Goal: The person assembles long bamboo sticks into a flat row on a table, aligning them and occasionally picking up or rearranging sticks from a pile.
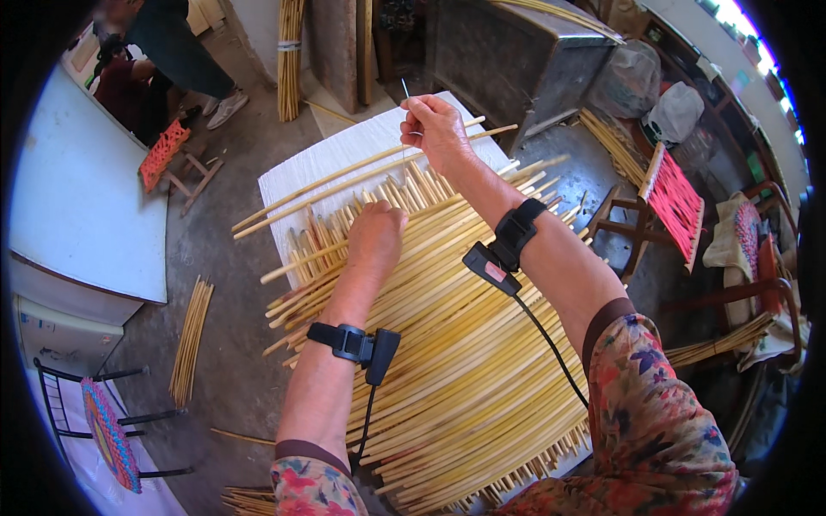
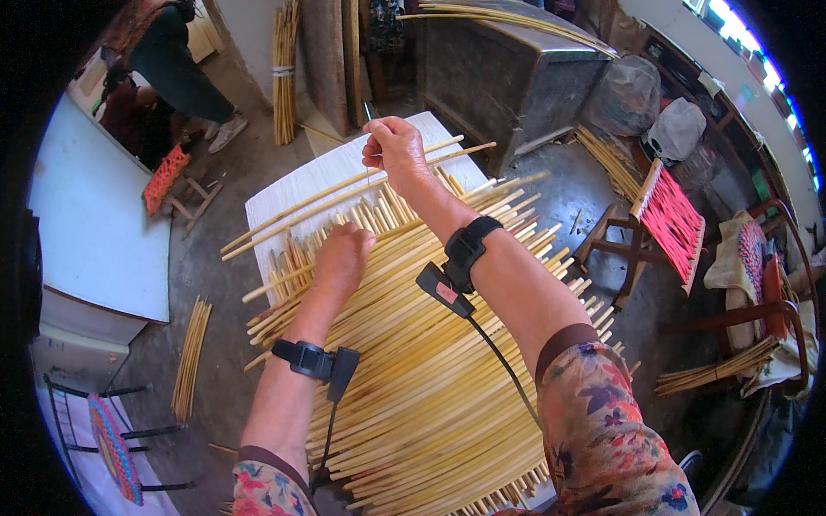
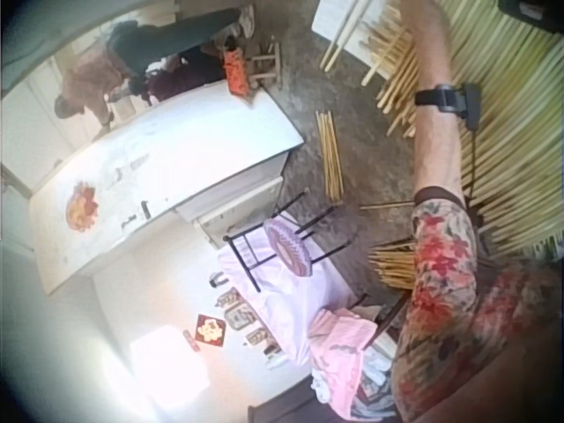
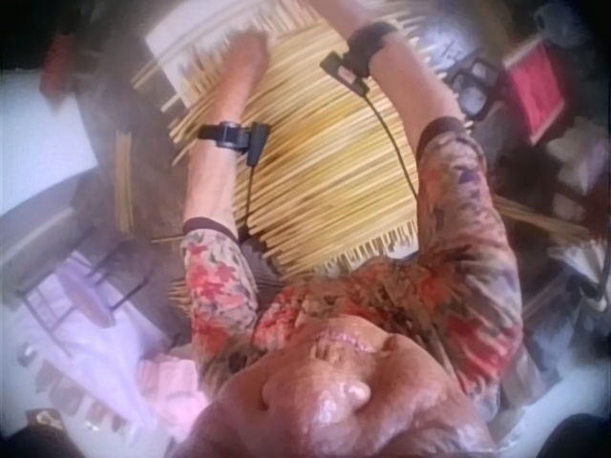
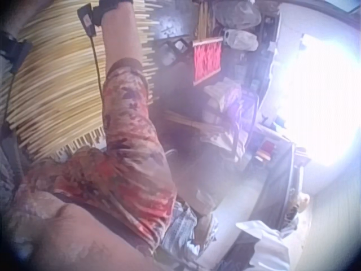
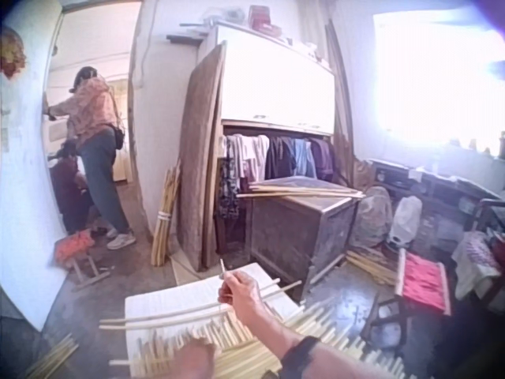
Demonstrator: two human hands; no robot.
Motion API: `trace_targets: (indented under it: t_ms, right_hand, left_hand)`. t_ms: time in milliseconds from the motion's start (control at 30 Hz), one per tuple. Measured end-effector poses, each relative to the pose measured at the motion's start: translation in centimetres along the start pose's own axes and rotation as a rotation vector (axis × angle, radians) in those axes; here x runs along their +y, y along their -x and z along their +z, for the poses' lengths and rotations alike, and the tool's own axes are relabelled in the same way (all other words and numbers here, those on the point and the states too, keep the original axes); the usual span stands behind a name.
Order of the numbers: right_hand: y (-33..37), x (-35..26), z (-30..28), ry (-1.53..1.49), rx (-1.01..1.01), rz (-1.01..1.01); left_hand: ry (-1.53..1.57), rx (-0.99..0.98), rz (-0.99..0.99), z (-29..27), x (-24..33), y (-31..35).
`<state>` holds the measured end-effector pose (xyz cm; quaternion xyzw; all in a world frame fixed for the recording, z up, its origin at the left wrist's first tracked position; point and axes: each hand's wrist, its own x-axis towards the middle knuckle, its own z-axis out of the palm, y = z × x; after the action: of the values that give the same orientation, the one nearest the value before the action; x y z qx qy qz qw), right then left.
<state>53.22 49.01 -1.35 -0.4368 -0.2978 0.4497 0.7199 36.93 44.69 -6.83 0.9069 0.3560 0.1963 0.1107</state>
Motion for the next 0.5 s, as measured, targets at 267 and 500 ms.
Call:
trace_targets:
  t_ms: [267, 500]
  right_hand:
    - [0.5, 2.5, -0.2, 0.046, -0.12, 0.025]
    - [0.2, 3.3, 0.2, 0.055, -0.057, -0.013]
  left_hand:
    - [-0.143, 0.055, -0.055, 1.7, 0.8, 1.3]
    - [-0.107, 0.129, 0.068, 1.2, 3.2, 1.9]
